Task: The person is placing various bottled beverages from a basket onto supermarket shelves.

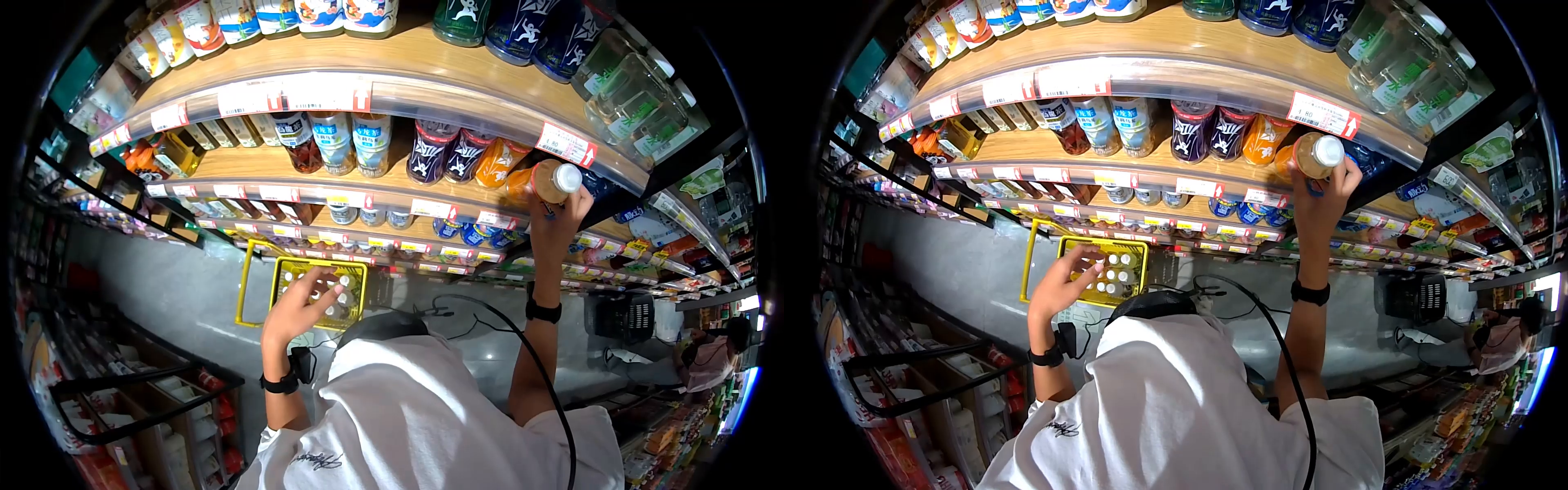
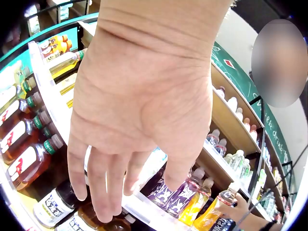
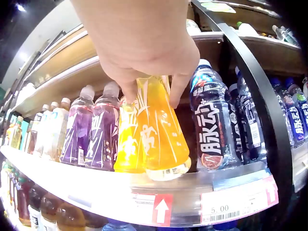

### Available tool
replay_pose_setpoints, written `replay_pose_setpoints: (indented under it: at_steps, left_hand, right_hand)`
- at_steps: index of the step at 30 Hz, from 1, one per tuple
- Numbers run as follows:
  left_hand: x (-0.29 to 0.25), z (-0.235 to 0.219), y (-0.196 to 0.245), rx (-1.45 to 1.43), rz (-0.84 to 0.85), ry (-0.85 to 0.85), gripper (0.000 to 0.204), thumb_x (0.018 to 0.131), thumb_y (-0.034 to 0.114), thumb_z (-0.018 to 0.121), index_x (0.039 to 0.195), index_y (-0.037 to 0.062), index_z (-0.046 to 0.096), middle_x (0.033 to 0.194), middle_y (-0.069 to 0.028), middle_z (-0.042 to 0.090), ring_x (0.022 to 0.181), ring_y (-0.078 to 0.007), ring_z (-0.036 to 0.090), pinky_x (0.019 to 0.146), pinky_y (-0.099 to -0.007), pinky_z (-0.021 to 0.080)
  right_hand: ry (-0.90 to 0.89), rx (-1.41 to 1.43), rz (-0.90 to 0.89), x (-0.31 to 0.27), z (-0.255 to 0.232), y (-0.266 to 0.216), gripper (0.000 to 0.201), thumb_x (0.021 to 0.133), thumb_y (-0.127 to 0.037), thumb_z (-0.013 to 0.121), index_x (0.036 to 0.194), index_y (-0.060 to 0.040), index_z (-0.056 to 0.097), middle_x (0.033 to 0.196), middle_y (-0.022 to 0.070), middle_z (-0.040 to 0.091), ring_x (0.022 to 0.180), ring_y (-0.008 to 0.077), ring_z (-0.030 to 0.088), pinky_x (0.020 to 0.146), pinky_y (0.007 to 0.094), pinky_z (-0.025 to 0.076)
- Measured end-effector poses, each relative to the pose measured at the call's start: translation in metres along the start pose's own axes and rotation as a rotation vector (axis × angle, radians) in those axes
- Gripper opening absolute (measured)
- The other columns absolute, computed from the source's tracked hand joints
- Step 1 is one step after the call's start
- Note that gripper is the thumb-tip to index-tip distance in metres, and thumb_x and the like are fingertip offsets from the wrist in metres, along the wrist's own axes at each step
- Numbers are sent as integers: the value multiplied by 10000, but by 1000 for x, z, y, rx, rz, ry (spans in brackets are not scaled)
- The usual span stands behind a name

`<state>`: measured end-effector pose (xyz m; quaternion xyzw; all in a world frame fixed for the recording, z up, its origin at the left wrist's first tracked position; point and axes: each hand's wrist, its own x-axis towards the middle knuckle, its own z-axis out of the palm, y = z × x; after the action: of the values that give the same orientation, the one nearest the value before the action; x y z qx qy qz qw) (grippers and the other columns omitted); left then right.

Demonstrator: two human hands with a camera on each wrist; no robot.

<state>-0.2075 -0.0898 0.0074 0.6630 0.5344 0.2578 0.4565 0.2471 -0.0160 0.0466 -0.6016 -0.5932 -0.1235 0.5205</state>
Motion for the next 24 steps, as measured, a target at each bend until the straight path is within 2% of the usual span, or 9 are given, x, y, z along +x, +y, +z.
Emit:
replay_pose_setpoints:
  at_steps: [8,10,13,14,16,17,20,21,24]
  left_hand:
    - [-7,1,-7,29,-29,1,459,1033,287,691,1311,-65,595,1120,-203,752,981,-301,736,876,-386,563]
    - [-8,1,-3,20,-42,-17,461,1032,282,692,1318,-66,593,1119,-202,753,978,-305,735,874,-390,564]
    - [-6,3,-2,27,-52,-43,466,1029,271,694,1333,-66,587,1122,-203,754,972,-311,736,872,-394,565]
    - [-6,4,-3,46,-47,-47,469,1028,265,696,1341,-65,584,1126,-205,754,970,-313,737,872,-395,565]
    - [-3,6,-8,55,-31,-54,470,1027,263,697,1344,-65,582,1135,-205,752,972,-315,739,871,-397,566]
    - [-3,8,-9,60,-16,-55,471,1025,261,698,1347,-64,581,1144,-206,750,975,-316,740,870,-399,567]
    - [-1,10,-9,77,-10,-67,483,1028,279,692,1348,-64,580,1164,-208,746,998,-320,748,873,-400,568]
    - [0,10,-6,77,-15,-67,483,1028,279,692,1348,-64,580,1164,-208,746,998,-320,748,873,-400,568]
    - [-1,9,-1,51,-65,-115,495,1031,303,686,1345,-65,582,1170,-204,745,1014,-320,756,877,-400,569]
  right_hand:
    - [79,74,120,16,15,-6,715,834,-191,911,1436,-39,557,1338,156,525,1093,206,628,783,322,580]
    - [117,123,167,21,15,-12,677,835,-241,904,1392,-36,577,1253,146,589,1077,230,656,784,343,581]
    - [78,-343,-7,27,15,-2,575,849,-318,855,1295,-48,614,1050,129,659,900,280,669,752,388,558]
    - [79,-347,0,29,17,-2,575,849,-318,855,1295,-48,614,1050,129,659,900,280,669,752,388,558]
    - [-17,-192,253,33,19,-8,523,827,-291,873,1201,-9,639,1065,183,684,955,421,674,808,464,536]
    - [-7,-178,193,33,20,-5,510,859,-258,846,1247,-15,621,1102,212,679,940,435,676,791,468,541]
    - [29,-56,157,31,27,0,525,891,-225,817,1307,-3,585,1109,258,665,960,440,679,792,470,545]
    - [-31,-18,214,29,26,-1,541,921,-170,776,1361,33,536,1235,296,625,997,435,688,822,439,558]
    - [-7,36,204,17,34,10,520,925,-87,756,1372,52,529,1346,287,571,1009,384,711,821,397,565]
